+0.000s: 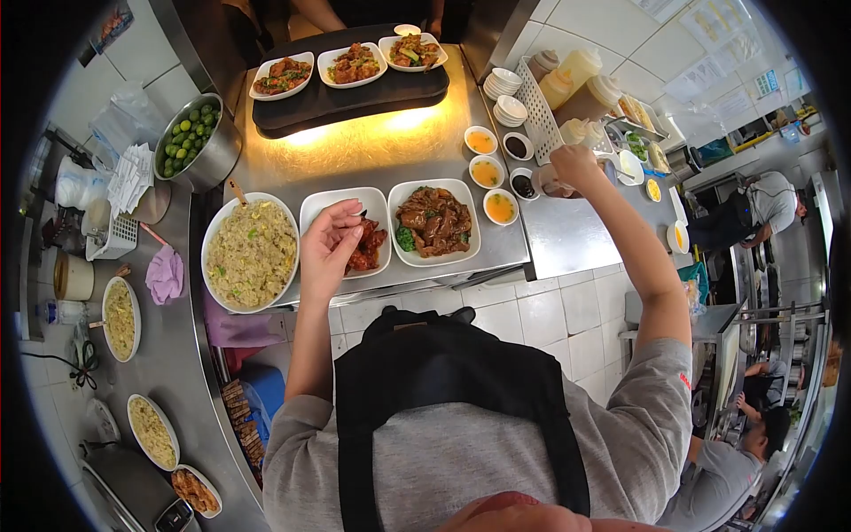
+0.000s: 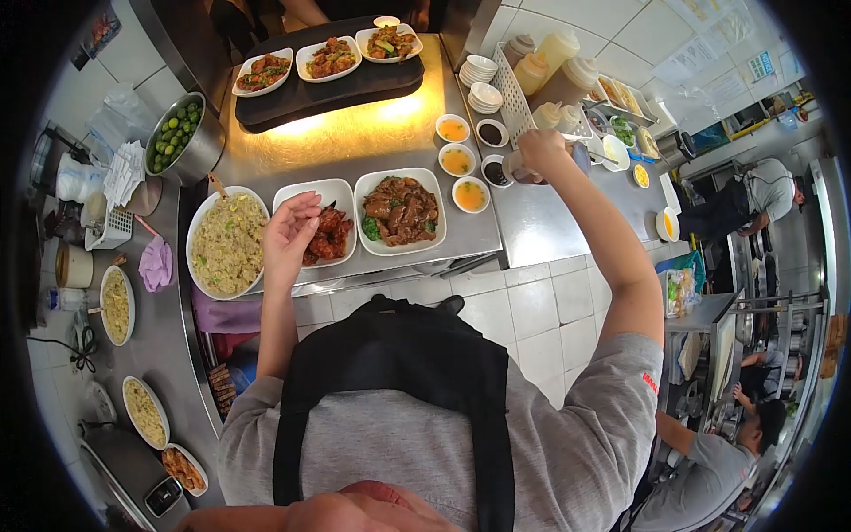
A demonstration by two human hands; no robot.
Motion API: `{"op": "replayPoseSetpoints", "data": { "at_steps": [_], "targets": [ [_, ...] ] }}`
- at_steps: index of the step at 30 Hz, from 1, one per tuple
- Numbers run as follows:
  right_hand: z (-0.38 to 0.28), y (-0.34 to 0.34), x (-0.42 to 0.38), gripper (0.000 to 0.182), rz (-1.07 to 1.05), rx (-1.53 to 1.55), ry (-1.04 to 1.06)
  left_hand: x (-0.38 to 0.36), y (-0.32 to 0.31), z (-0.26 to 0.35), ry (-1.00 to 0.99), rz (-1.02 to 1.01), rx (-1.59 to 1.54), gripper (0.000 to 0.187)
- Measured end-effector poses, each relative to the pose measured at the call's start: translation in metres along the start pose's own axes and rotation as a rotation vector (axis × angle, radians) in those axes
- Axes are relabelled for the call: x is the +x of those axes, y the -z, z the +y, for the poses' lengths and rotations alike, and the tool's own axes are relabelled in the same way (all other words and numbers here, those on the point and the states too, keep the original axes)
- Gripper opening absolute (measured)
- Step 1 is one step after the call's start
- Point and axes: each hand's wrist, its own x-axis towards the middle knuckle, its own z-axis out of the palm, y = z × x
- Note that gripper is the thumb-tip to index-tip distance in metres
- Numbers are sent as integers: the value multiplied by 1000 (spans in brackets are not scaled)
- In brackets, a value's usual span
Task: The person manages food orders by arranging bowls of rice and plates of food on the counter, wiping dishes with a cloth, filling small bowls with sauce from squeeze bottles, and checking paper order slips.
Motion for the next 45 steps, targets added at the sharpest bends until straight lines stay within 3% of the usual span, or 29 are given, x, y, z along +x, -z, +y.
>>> {"op": "replayPoseSetpoints", "data": {
  "at_steps": [2, 6, 7, 9, 10, 11, 13, 14, 15, 16, 17, 19, 20, 21, 22, 24, 26, 28, 29, 30, 32, 33, 34, 36, 39, 41, 42, 44, 45],
  "targets": [
    [2, -1, -13, 36, -49, 33, 0, 0, -4, 0, 6, -3, -1, 31],
    [28, -53, -28, 70, -60, 643, -65, 0, -18, -6, 5, -63, -1, 30],
    [29, -72, -40, 73, 87, 851, -105, 0, -26, -6, -1, -90, 6, 30],
    [21, -114, -52, 69, 388, 1198, -57, 3, -52, -5, 18, -164, 54, 27],
    [8, -89, -73, 65, 340, 1381, 64, 4, -68, -11, 50, -247, 2, 31],
    [-20, -66, -90, 59, 477, 1670, 144, 5, -89, -11, 60, -360, -130, 34],
    [-60, -67, -89, 53, 495, 1974, 228, 7, -121, -8, 62, -403, 38, 64],
    [-82, -40, -94, 53, 538, 1876, 372, 4, -137, -17, -167, -264, 194, 80],
    [-106, -23, -92, 61, 493, 1867, 440, 5, -139, 9, -169, -207, 113, 86],
    [-132, -13, -92, 71, 522, 1834, 551, 0, -132, 21, -153, -39, -14, 82],
    [-143, 5, -91, 74, 321, 1894, 642, -3, -114, 25, -176, 79, 105, 77],
    [-154, 43, -98, 80, 509, 1662, 909, -20, -74, 42, -152, 371, 293, 72],
    [-153, 44, -95, 81, 501, 1621, 907, -32, -42, 43, -142, 578, 499, 70],
    [-146, 40, -92, 82, 496, 1583, 896, -48, -10, 43, -214, 774, 377, 72],
    [-138, 34, -88, 80, 508, 1554, 867, -74, 20, 59, -63, 978, 470, 67],
    [-120, 18, -68, 74, 550, 1534, 835, -126, 78, 75, -63, 1373, 699, 46],
    [-105, -2, -48, 67, 579, 1587, 712, -178, 147, 52, -291, 1616, 917, 46],
    [-87, -13, -39, 61, 609, 1634, 528, -207, 195, 35, -411, 1602, 690, 55],
    [-80, -18, -32, 60, 652, 1614, 466, -208, 210, 27, -437, 1620, 833, 56],
    [-75, -23, -26, 59, 710, 1634, 430, -224, 256, -3, -385, 1645, 952, 58],
    [-65, -25, -22, 57, 793, 1653, 324, -202, 272, -5, -364, 1668, 1039, 61],
    [-60, -19, -26, 56, 835, 1608, 259, -189, 278, -2, -221, 1657, 1000, 58],
    [-53, -22, -26, 55, 918, 1565, 193, -176, 293, -8, -277, 1665, 933, 59],
    [-35, -38, -26, 50, 1064, 1583, -12, -159, 325, -15, -140, 1698, 923, 52],
    [-5, -73, -25, 47, 1270, 1539, -319, -162, 371, -31, -378, 1498, 983, 54],
    [14, -92, -22, 51, 1257, 1350, -525, -145, 332, -23, -41, 2094, 1524, 43],
    [26, -106, -11, 53, 1292, 1190, -545, -124, 302, -13, -55, 2077, 1507, 43],
    [50, -126, 16, 55, 1325, 990, -522, -81, 230, 14, -916, 1680, 547, 36],
    [63, -145, 42, 56, 1261, 925, -529, -49, 186, 32, -800, 1583, 678, 40]
  ]
}}
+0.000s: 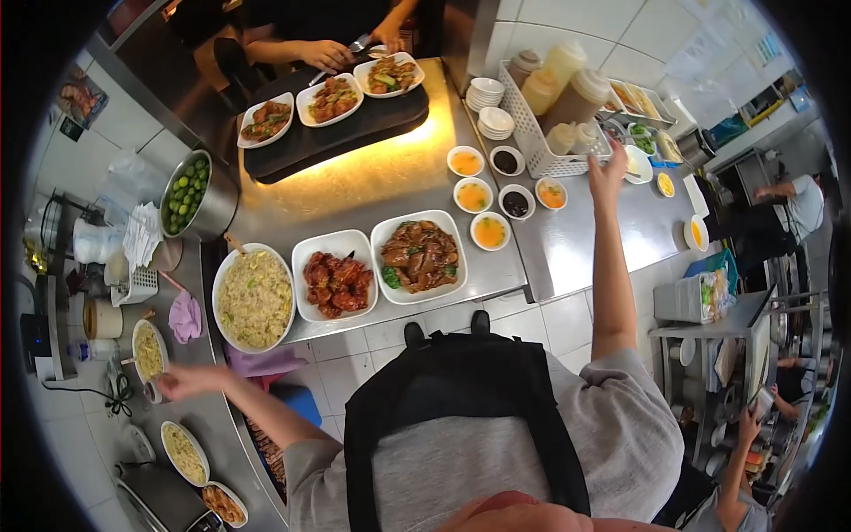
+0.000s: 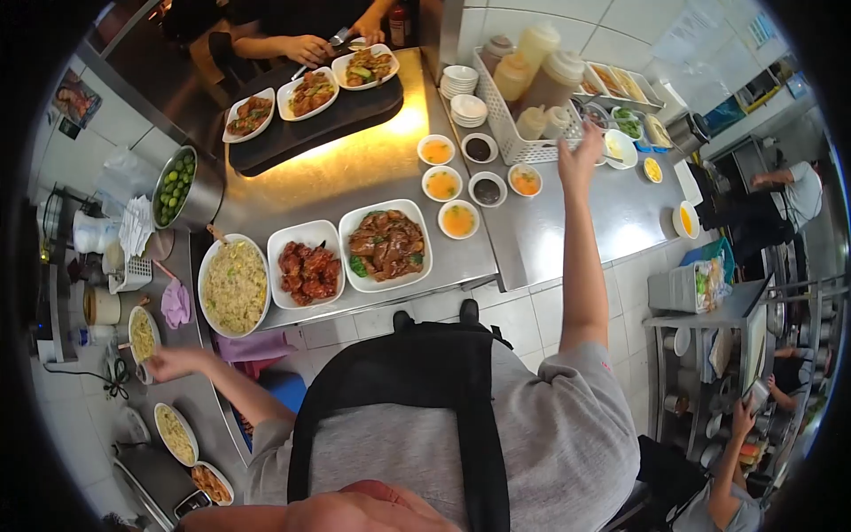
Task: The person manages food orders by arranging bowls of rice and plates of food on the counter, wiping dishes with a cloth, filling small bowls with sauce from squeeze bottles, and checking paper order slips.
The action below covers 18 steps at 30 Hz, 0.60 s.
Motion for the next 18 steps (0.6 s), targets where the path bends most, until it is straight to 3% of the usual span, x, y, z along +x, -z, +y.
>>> {"op": "replayPoseSetpoints", "data": {
  "at_steps": [1, 2, 4, 5, 6, 7, 8, 9, 10, 11, 14, 16, 18],
  "targets": [
    [22, -14, 6, 57, -48, -69, 23, -18, -30, 15, 372, -266, -95, 23],
    [19, -12, 14, 57, -42, -67, 33, -66, -57, 22, 239, -449, -145, 23],
    [-6, -16, 27, 62, -300, -250, -267, -144, -116, 151, 118, -1061, -300, 33],
    [-6, -19, 27, 62, -303, -243, -256, -183, -146, 216, 76, -1354, -379, 39],
    [-4, -21, 25, 63, -300, -230, -281, -239, -166, 234, -100, -1481, -501, 41],
    [-3, -23, 24, 64, -297, -219, -308, -298, -179, 255, 26, -1566, -630, 47],
    [-5, -22, 23, 64, -297, -218, -302, -349, -195, 275, -34, -1709, -683, 56],
    [-9, -19, 22, 65, -285, -196, -316, -376, -204, 301, -221, -1794, -591, 61],
    [-13, -17, 21, 65, -273, -173, -333, -408, -207, 320, -120, -1849, -458, 68],
    [-13, -18, 19, 65, -253, -163, -313, -426, -208, 333, -176, -1869, -340, 68],
    [-15, -12, 20, 65, -226, -56, -280, -460, -214, 339, -21, -1790, -282, 61],
    [-13, -4, 27, 66, -227, -112, -257, -467, -216, 337, -58, -1758, -286, 57],
    [-3, 1, 35, 66, -78, 224, -111, -465, -217, 339, -83, -1723, -364, 53]
  ]
}}
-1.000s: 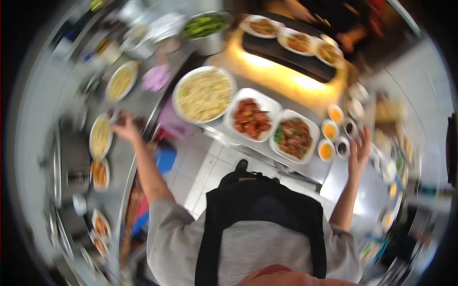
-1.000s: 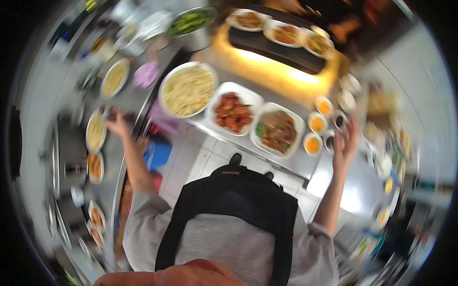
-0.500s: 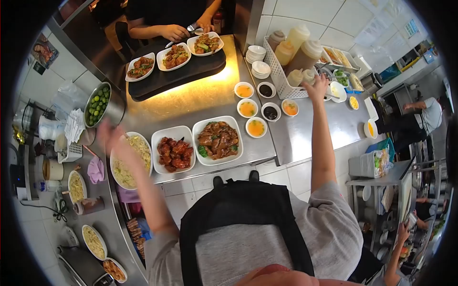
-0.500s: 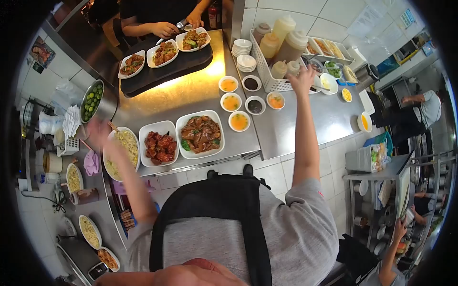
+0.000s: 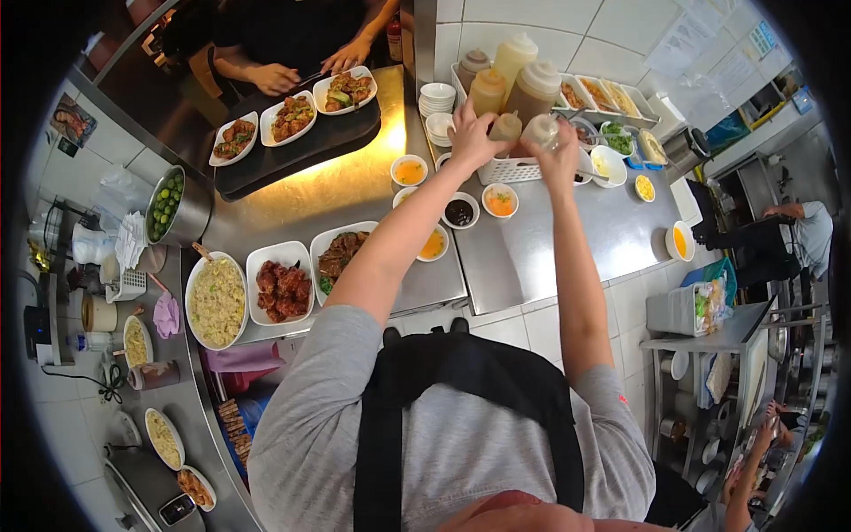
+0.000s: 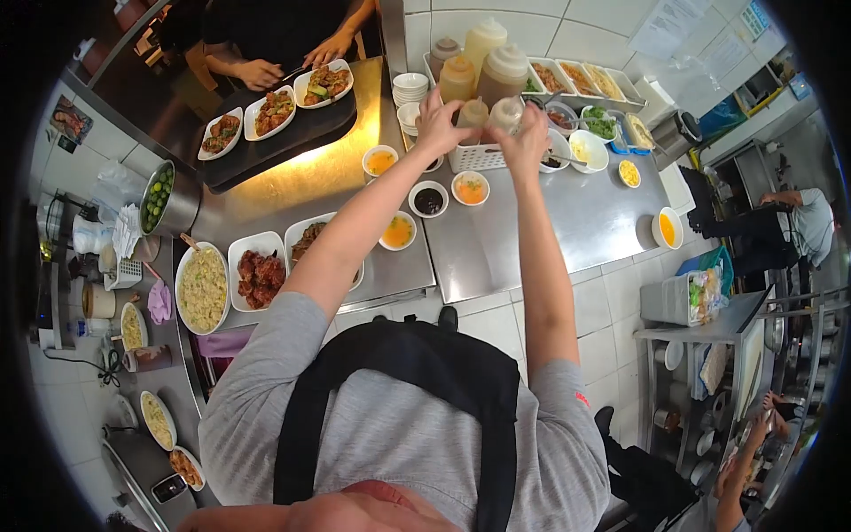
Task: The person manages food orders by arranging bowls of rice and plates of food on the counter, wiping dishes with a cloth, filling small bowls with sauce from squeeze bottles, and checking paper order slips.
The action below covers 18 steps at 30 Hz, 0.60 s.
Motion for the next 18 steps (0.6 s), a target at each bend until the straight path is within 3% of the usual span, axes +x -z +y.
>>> {"op": "replayPoseSetpoints", "data": {
  "at_steps": [2, 4, 6, 8, 10, 12, 14, 15, 17, 18],
  "targets": [
    [-34, 36, 13, 58, -50, 77, -60, 7, 13, 11, -46, 117, 60, 51],
    [-55, 68, 18, 44, 29, 510, -36, 20, 33, 1, -68, 119, -792, 47],
    [-79, 97, 19, 35, 23, 662, -52, 17, 74, 1, -118, 120, -874, 47],
    [-91, 103, 7, 35, 19, 606, -45, 6, 112, -3, -172, 120, -951, 47],
    [-95, 99, -9, 37, -297, 149, -126, -8, 142, -11, -42, -92, -800, 47],
    [-113, 81, -33, 39, -585, -17, -177, -18, 151, -38, -77, -334, -339, 49],
    [-93, 45, -60, 40, -721, -261, -70, -30, 153, -48, -22, -538, -5, 52],
    [-89, 31, -68, 40, -718, -265, -70, -32, 153, -50, -26, -538, -8, 52],
    [-88, 8, -76, 40, -759, -438, -11, -35, 149, -51, -59, -636, 377, 57],
    [-89, -2, -75, 40, -758, -441, -12, -36, 145, -55, -61, -636, 374, 57]
  ]
}}
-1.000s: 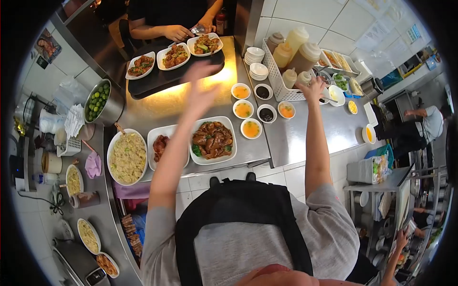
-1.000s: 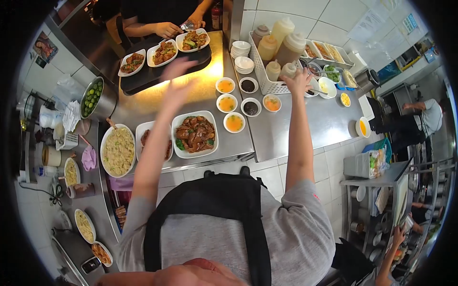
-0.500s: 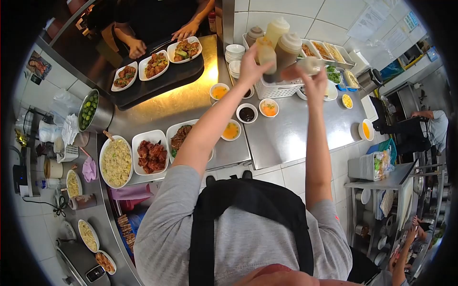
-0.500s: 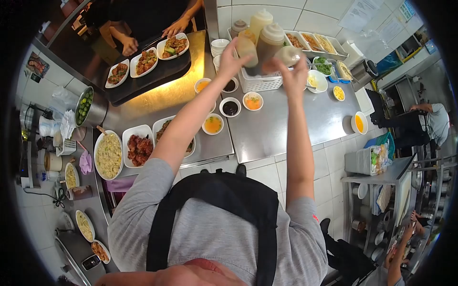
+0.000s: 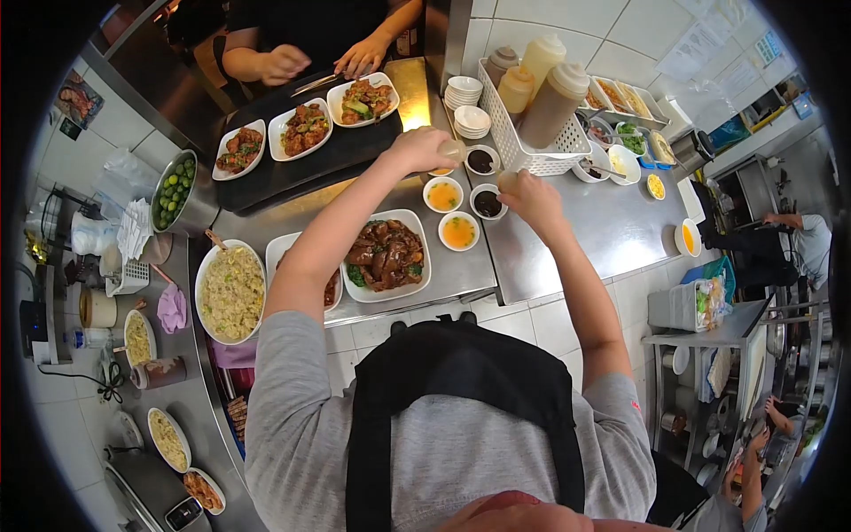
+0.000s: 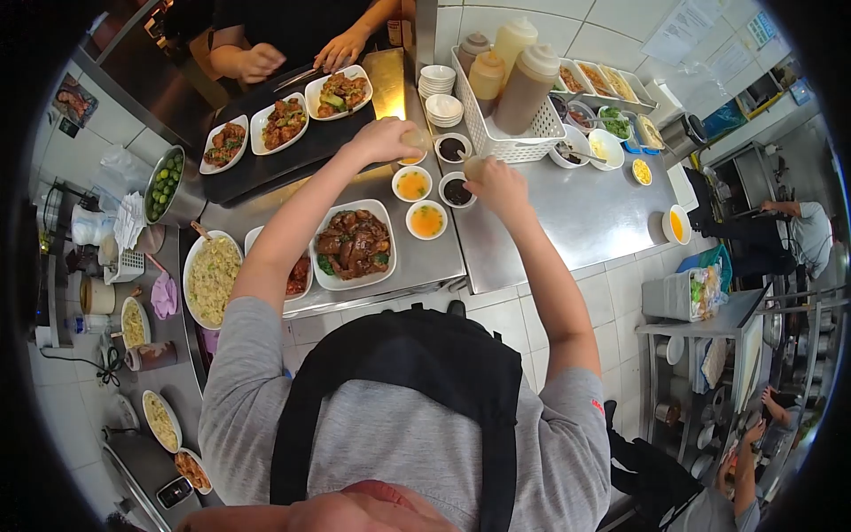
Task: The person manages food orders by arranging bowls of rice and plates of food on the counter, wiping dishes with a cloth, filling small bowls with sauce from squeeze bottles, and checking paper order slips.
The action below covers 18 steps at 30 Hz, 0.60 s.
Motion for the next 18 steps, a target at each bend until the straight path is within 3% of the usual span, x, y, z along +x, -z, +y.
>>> {"op": "replayPoseSetpoints", "data": {
  "at_steps": [8, 11, 12, 14, 16, 18],
  "targets": [
    [-18, -4, 29, 43, -191, -164, -70, 21, -13, 1, 30, -108, 207, 50],
    [-12, -10, 28, 44, -128, -149, -67, 23, -17, 1, 34, -108, 193, 51],
    [-7, -12, 27, 44, -127, -150, -67, 24, -22, -3, 19, -26, 130, 52],
    [3, -14, 24, 47, -87, 89, -99, 19, -18, -3, 7, 54, 69, 53],
    [9, -10, 10, 51, -106, 138, -102, 12, -13, -2, -84, -7, -99, 55],
    [1, 8, -14, 54, -124, 189, -106, 6, -15, 1, -121, -75, -55, 55]
  ]
}}
